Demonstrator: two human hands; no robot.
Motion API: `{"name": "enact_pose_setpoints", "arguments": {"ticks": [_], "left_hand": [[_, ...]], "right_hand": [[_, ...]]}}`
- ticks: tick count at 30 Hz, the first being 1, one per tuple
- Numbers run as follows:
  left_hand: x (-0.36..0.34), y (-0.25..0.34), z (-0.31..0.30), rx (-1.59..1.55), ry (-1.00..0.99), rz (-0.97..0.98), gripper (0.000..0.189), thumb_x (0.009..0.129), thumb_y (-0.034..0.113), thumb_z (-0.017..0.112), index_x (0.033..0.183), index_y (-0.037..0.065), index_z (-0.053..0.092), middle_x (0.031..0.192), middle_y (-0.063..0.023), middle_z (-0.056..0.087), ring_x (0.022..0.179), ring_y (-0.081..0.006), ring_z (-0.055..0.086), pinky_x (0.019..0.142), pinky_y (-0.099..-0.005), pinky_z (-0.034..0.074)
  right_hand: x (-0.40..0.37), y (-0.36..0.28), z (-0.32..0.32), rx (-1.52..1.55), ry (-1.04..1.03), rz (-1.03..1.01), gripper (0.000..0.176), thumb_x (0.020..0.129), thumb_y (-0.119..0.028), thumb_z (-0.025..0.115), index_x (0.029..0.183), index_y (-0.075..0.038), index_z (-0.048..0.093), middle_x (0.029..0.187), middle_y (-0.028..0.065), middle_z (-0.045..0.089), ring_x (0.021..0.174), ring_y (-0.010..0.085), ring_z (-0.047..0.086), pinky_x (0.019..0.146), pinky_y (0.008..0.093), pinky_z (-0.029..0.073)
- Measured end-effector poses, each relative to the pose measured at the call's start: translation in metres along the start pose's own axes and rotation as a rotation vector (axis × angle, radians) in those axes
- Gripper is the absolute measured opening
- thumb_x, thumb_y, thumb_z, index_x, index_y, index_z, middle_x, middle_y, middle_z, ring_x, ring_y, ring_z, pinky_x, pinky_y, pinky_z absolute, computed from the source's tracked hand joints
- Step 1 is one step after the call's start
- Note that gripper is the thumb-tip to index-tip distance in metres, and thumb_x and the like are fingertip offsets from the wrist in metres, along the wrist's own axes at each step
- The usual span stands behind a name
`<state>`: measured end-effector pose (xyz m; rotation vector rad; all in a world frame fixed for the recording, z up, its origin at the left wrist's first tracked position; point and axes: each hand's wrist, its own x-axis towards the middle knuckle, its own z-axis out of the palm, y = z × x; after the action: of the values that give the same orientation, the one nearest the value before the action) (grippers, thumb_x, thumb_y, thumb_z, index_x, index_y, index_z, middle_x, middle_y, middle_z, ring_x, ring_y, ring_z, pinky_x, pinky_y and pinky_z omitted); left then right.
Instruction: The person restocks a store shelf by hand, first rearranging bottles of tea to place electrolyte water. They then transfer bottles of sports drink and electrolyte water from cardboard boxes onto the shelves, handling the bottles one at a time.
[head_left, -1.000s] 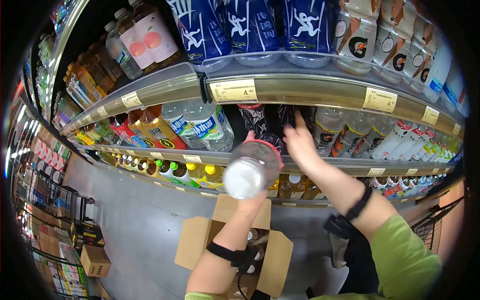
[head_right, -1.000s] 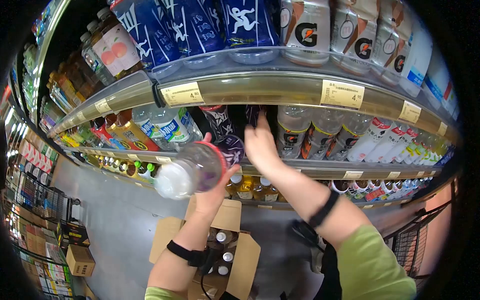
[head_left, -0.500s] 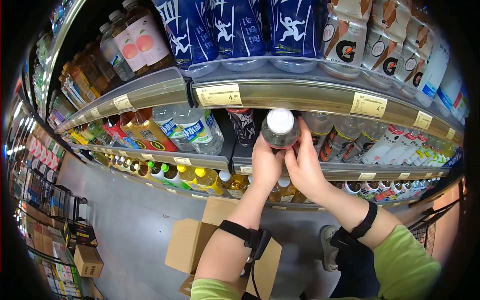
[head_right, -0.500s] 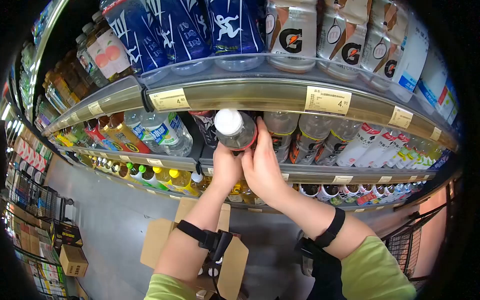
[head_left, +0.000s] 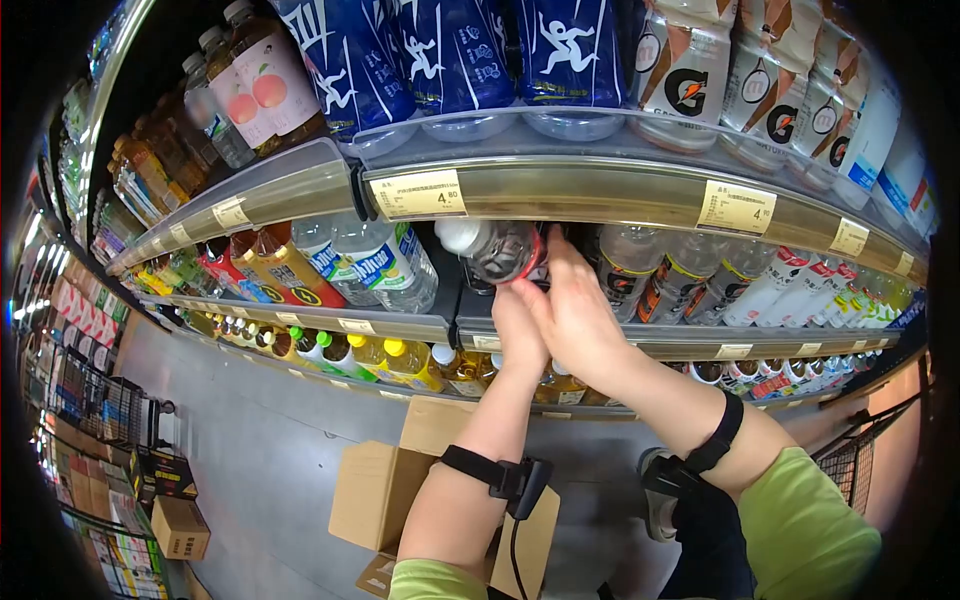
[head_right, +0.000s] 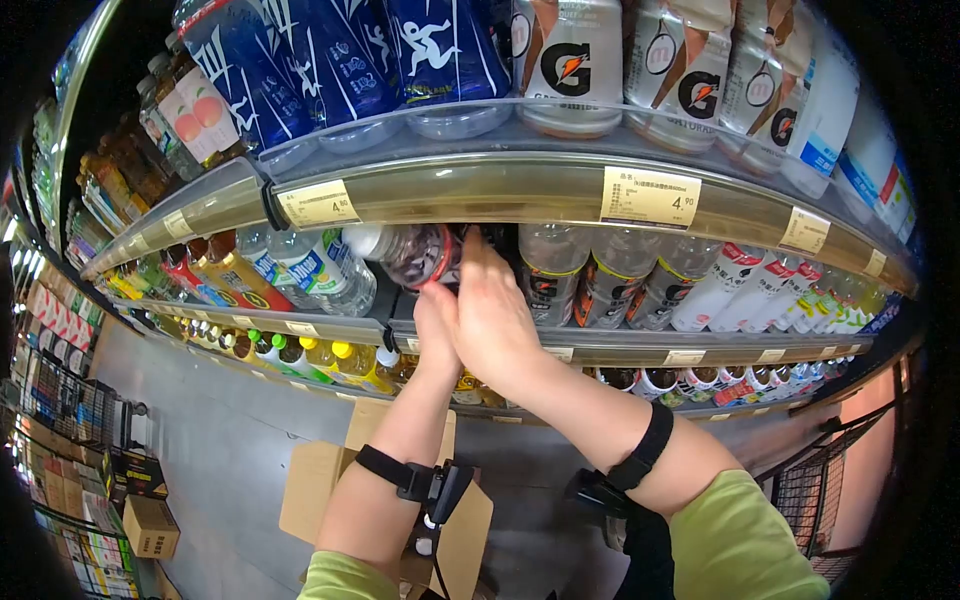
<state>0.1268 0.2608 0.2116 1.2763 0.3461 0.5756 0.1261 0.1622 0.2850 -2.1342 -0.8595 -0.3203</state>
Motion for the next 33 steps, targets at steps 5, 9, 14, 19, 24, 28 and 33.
{"name": "enact_pose_setpoints", "arguments": {"ticks": [5, 9, 14, 19, 24, 28, 33], "left_hand": [[-0.011, 0.034, 0.012, 0.636, -0.031, 0.239, 0.039, 0.081, 0.014, 0.064, 0.113, -0.005, 0.052, 0.112, -0.0259, 0.058, 0.111, -0.0394, 0.055, 0.089, -0.0435, 0.048], [-0.020, 0.054, 0.030, 1.006, -0.028, 0.218, 0.060, 0.072, 0.031, 0.079, 0.106, -0.010, 0.052, 0.108, -0.0310, 0.058, 0.105, -0.0452, 0.056, 0.089, -0.0468, 0.046], [-0.017, 0.037, 0.020, 0.987, 0.012, 0.354, 0.068, 0.064, 0.034, 0.086, 0.108, -0.006, 0.052, 0.101, -0.0259, 0.059, 0.099, -0.0435, 0.057, 0.086, -0.0469, 0.047], [0.002, 0.041, 0.000, 0.943, -0.291, 0.325, 0.072, 0.069, 0.025, 0.083, 0.121, -0.007, 0.044, 0.109, -0.0273, 0.059, 0.103, -0.0441, 0.058, 0.086, -0.0464, 0.048], [0.011, 0.036, -0.009, 0.608, -0.390, 0.214, 0.073, 0.074, 0.012, 0.078, 0.127, -0.009, 0.033, 0.123, -0.0277, 0.053, 0.117, -0.0373, 0.053, 0.098, -0.0395, 0.042], [-0.002, 0.029, 0.008, 0.841, -0.186, 0.517, 0.083, 0.069, 0.017, 0.082, 0.129, -0.010, 0.033, 0.130, -0.0292, 0.043, 0.120, -0.0384, 0.048, 0.102, -0.0395, 0.038], [0.000, 0.027, 0.017, 0.762, -0.020, 0.428, 0.080, 0.069, 0.017, 0.082, 0.129, -0.010, 0.037, 0.115, -0.0258, 0.058, 0.106, -0.0353, 0.059, 0.092, -0.0386, 0.045]], "right_hand": [[-0.008, 0.003, -0.008, 0.222, 0.077, 0.078, 0.069, 0.094, -0.022, 0.053, 0.138, 0.019, 0.020, 0.133, 0.0405, 0.037, 0.122, 0.0492, 0.045, 0.103, 0.0450, 0.038], [-0.039, -0.008, -0.046, 0.229, -0.187, 0.127, 0.059, 0.093, -0.015, 0.049, 0.135, 0.020, 0.027, 0.132, 0.0409, 0.040, 0.125, 0.0477, 0.043, 0.105, 0.0434, 0.037], [-0.053, 0.012, -0.061, 0.137, -0.225, -0.029, 0.041, 0.091, -0.008, 0.046, 0.124, 0.017, 0.046, 0.126, 0.0365, 0.049, 0.120, 0.0458, 0.049, 0.104, 0.0443, 0.039], [-0.053, 0.031, -0.053, 0.096, -0.253, -0.005, 0.041, 0.090, -0.008, 0.048, 0.123, 0.016, 0.048, 0.126, 0.0344, 0.050, 0.118, 0.0455, 0.050, 0.102, 0.0442, 0.041], [-0.053, 0.035, -0.043, 0.092, -0.273, 0.021, 0.041, 0.092, -0.009, 0.050, 0.127, 0.011, 0.047, 0.129, 0.0299, 0.050, 0.121, 0.0420, 0.049, 0.104, 0.0417, 0.039], [-0.050, 0.033, -0.043, 0.121, -0.238, 0.020, 0.042, 0.089, -0.008, 0.050, 0.125, 0.015, 0.046, 0.124, 0.0332, 0.051, 0.114, 0.0456, 0.052, 0.099, 0.0452, 0.042], [-0.050, 0.034, -0.045, 0.150, -0.223, 0.080, 0.042, 0.088, -0.007, 0.051, 0.125, 0.014, 0.046, 0.121, 0.0321, 0.053, 0.112, 0.0448, 0.054, 0.097, 0.0450, 0.044]]}}
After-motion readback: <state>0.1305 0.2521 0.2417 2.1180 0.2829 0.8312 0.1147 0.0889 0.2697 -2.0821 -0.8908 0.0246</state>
